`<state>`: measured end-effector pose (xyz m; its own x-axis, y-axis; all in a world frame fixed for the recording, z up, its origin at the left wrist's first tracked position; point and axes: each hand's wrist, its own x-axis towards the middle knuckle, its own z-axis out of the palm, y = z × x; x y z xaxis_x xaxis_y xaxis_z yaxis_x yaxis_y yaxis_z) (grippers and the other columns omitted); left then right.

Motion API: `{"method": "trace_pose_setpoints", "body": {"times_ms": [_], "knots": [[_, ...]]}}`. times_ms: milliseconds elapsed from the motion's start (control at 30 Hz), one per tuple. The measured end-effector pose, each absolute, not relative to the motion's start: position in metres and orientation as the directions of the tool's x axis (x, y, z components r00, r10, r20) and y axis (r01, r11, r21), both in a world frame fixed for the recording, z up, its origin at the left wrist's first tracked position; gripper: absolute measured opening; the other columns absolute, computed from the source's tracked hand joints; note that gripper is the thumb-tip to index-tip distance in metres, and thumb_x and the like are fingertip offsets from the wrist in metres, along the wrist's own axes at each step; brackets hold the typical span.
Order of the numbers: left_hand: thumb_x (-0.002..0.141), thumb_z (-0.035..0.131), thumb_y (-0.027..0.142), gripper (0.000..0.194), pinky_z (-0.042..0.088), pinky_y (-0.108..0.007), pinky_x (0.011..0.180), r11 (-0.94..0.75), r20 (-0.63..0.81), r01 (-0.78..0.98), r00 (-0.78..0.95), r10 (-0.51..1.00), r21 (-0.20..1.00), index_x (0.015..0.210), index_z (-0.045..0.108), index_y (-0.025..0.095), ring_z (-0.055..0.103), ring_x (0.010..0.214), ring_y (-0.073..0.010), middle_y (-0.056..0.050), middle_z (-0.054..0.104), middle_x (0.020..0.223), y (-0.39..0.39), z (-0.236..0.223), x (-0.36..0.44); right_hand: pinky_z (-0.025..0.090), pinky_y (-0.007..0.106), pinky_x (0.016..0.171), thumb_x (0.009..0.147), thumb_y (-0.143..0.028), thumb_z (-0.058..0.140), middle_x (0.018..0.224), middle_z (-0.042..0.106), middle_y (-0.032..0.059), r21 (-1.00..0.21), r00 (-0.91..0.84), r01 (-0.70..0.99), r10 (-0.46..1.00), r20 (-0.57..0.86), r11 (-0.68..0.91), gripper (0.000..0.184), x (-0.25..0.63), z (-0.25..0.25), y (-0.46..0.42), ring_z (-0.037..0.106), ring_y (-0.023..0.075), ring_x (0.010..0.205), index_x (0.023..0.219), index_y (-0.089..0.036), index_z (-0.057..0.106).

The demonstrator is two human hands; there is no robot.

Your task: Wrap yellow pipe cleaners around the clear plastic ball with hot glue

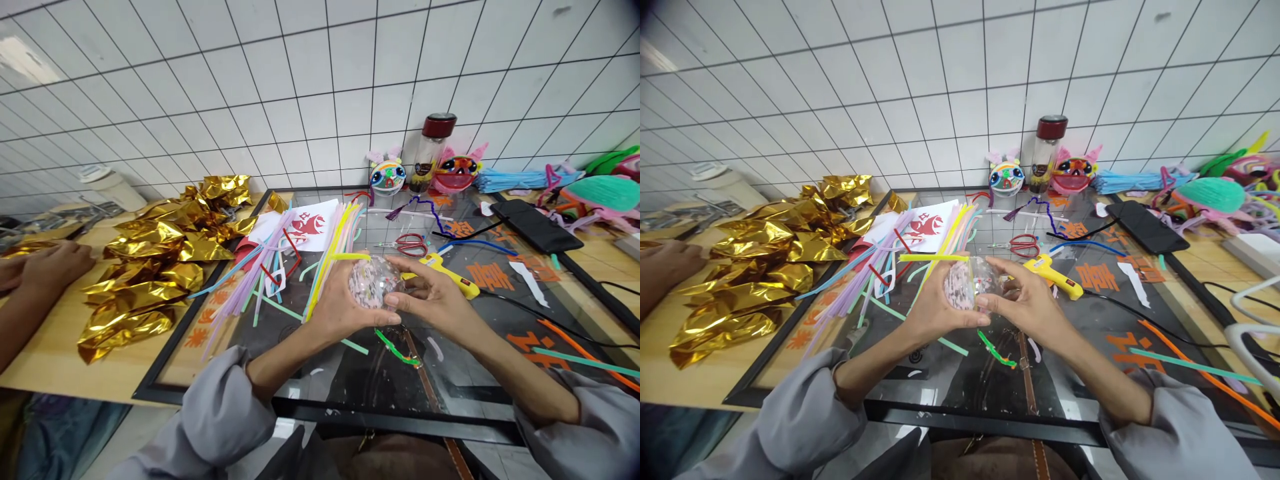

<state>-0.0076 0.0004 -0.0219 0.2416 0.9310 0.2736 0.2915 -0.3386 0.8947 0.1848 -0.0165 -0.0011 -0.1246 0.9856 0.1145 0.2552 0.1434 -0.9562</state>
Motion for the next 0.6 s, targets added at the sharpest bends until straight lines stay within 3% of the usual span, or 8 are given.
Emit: {"method": "trace_pose_setpoints", "body": {"times_ms": [233, 600], "knots": [[0.044, 0.093, 0.055, 0.095, 0.043, -0.054, 0.106, -0.337, 0.272, 0.253, 0.262, 0.926, 0.907, 0.124, 0.053, 0.022, 0.057, 0.119, -0.0359, -0.012, 0.060, 0.126, 0.0006, -0.0197, -0.0071, 0.056, 0.029, 0.064, 0.062, -0.041, 0.082, 0.109, 0.070, 0.0086, -0.982, -0.120, 0.180, 0.992, 0.028, 0.049, 0.069, 0.1828, 0.0044, -0.0176, 0.064, 0.0152, 0.072, 0.125, -0.018, 0.066], [0.044, 0.094, 0.052, 0.100, 0.042, -0.055, 0.108, -0.287, 0.220, 0.248, 0.263, 0.939, 0.925, 0.127, 0.050, 0.018, 0.055, 0.123, -0.0383, -0.015, 0.058, 0.128, -0.0007, -0.0183, -0.0063, 0.054, 0.031, 0.063, 0.061, -0.042, 0.081, 0.107, 0.071, 0.0088, -0.983, -0.104, 0.178, 0.994, 0.017, 0.036, 0.068, 0.1815, 0.0043, -0.0180, 0.062, 0.0153, 0.069, 0.123, -0.017, 0.067]]}}
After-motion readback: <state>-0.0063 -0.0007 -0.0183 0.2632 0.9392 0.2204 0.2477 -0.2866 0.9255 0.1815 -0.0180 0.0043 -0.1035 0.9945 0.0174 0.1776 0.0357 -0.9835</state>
